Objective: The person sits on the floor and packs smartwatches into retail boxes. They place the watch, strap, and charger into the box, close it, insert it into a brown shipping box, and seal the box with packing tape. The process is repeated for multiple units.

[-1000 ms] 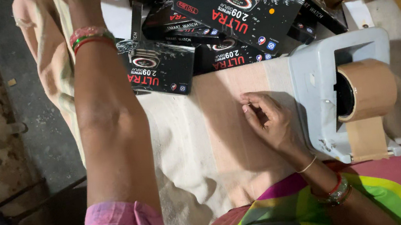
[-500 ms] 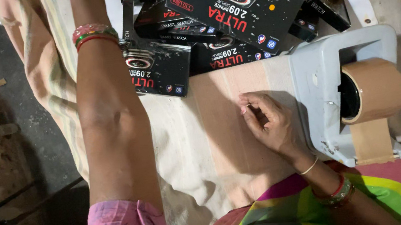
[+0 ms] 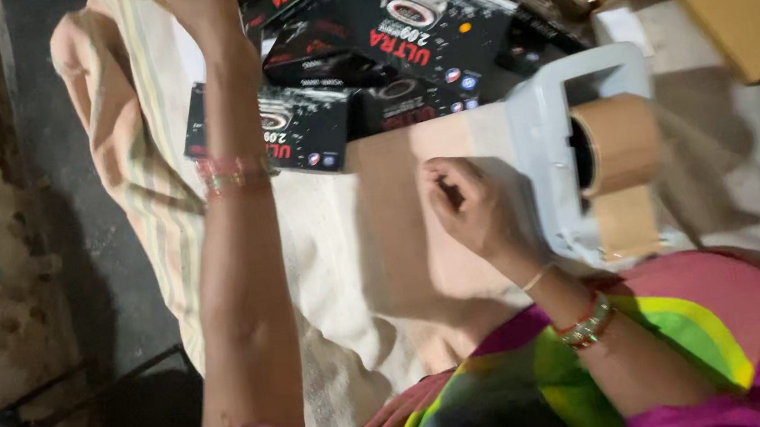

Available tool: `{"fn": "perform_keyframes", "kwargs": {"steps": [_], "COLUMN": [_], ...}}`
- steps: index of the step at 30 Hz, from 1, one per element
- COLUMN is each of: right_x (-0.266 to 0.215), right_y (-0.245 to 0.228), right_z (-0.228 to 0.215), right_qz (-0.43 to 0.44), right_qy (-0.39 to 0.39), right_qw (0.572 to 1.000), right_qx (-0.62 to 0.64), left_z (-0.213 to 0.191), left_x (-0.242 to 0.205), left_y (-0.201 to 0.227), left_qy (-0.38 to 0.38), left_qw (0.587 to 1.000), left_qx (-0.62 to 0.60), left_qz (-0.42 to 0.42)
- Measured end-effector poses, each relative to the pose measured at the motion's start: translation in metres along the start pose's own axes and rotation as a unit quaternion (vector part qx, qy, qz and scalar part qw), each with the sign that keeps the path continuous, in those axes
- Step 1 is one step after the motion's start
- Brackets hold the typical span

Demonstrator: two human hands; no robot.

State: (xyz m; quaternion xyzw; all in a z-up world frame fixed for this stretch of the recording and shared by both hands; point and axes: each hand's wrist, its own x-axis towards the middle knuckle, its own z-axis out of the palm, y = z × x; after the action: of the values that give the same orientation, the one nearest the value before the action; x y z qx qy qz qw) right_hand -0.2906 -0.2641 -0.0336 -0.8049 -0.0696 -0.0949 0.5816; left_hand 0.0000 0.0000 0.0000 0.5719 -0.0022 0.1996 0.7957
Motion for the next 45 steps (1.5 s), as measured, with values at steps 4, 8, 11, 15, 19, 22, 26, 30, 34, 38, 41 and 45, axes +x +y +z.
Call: {"fn": "perform_keyframes", "kwargs": {"steps": [4,8,11,15,19,22,26,30,34,38,41,45], "right_x": [-0.004,-0.012,-0.013,-0.008,-0.004,-0.004,-0.005,-0.006,-0.017,-0.028,-0.028,-0.028], "right_y": [-0.012,-0.028,-0.036,-0.05,-0.062,-0.071,-0.072,-0.064,-0.054,-0.045,-0.04,-0.028], "right_z": [-0.006,-0.017,-0.03,-0.048,-0.061,-0.067,-0.071,-0.058,-0.039,-0.029,-0.029,-0.032], "right_qz": [-0.031,0.001,-0.046,-0.122,-0.159,-0.179,-0.187,-0.136,-0.008,-0.024,-0.023,-0.063], "right_qy": [-0.009,0.017,0.079,0.144,0.145,0.156,0.128,0.016,-0.138,-0.119,-0.113,-0.104], "right_qw": [0.999,1.0,0.996,0.982,0.977,0.97,0.965,0.976,0.942,0.94,0.955,0.967], "right_qx": [0.027,0.021,0.005,0.016,0.007,-0.045,-0.132,-0.17,-0.306,-0.318,-0.273,-0.224], "left_z": [0.047,0.086,0.107,0.126,0.133,0.114,0.075,0.049,0.027,0.01,0.006,0.015], "left_x": [-0.092,-0.185,-0.218,-0.224,-0.234,-0.26,-0.336,-0.408,-0.435,-0.431,-0.414,-0.405], "left_y": [0.009,-0.019,-0.047,-0.065,-0.058,-0.032,0.003,0.013,0.01,0.016,0.022,0.018], "left_qy": [0.049,0.064,0.117,0.074,0.059,0.042,0.031,0.015,-0.049,-0.087,-0.052,-0.009], "left_qw": [0.991,0.992,0.968,0.892,0.931,0.952,0.971,0.975,0.973,0.942,0.894,0.917], "left_qx": [0.114,0.055,0.092,-0.196,-0.197,-0.14,0.076,0.056,0.054,-0.184,-0.335,-0.275], "left_qz": [-0.041,-0.091,-0.201,-0.401,-0.301,-0.269,-0.224,-0.212,-0.217,-0.268,-0.292,-0.29]}}
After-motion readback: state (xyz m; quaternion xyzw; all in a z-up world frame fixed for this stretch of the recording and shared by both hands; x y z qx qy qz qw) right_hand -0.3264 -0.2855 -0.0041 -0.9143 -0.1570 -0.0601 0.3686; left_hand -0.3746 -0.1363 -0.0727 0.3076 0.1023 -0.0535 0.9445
